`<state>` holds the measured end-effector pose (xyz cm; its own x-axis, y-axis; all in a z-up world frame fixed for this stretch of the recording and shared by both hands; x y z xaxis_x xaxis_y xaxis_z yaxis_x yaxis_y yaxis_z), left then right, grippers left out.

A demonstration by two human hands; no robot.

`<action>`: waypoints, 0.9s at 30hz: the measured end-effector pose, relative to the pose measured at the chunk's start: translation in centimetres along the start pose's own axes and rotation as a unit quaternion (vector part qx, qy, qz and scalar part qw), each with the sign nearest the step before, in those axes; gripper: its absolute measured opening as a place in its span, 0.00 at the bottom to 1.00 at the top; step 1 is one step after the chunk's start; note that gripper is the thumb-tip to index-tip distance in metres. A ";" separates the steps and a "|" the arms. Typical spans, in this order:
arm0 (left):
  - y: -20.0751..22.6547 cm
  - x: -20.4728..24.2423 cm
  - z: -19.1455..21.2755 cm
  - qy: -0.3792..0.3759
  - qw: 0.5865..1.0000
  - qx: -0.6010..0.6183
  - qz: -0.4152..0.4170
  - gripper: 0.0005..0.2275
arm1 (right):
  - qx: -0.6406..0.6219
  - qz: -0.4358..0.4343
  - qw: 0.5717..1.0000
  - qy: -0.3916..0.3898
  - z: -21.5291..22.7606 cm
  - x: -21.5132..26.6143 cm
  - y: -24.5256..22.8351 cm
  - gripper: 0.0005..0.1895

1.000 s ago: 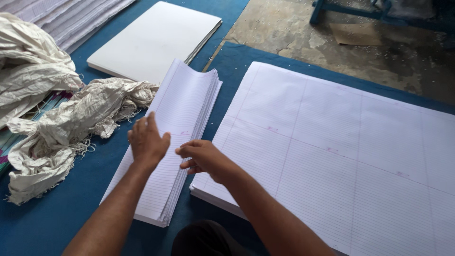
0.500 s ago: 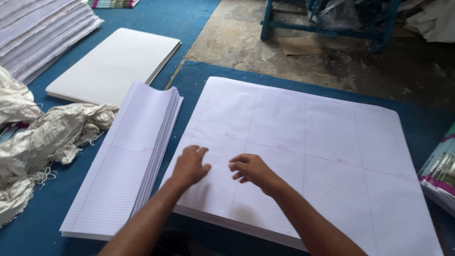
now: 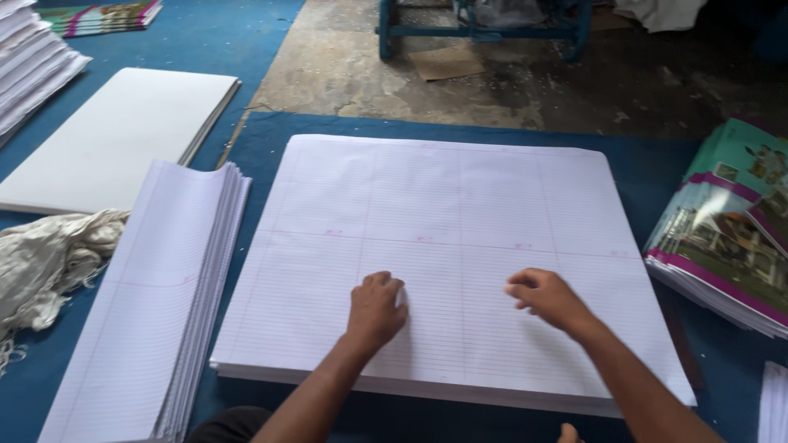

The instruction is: The person folds large sheets of lined paper in half and presses the crease with a small wooden block. They repeat this process for multiple sheets, stacking the folded papers to the side.

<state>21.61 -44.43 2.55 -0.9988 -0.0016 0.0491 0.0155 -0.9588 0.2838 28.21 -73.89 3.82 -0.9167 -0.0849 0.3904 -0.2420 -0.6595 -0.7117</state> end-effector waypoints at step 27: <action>24.7 -1.3 -2.7 -0.087 0.950 0.271 -0.125 0.14 | -0.083 -0.296 0.940 0.146 17.9 2.8 32.3 0.24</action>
<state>23.14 -68.84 6.90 -0.9523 0.2995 0.0582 -0.1534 -0.6348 0.7573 23.55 -108.78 -7.66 -0.6480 0.4855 0.5868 -0.7615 -0.3983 -0.5114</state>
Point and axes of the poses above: each hand's wrist, its own x-axis away from the middle knuckle, its own z-axis out of the back of the hand, y = z × x, the point moved 9 cm from there along -x, towards the middle knuckle, and after that the axes turned 12 degrees about -x, right-handed, at the moved point
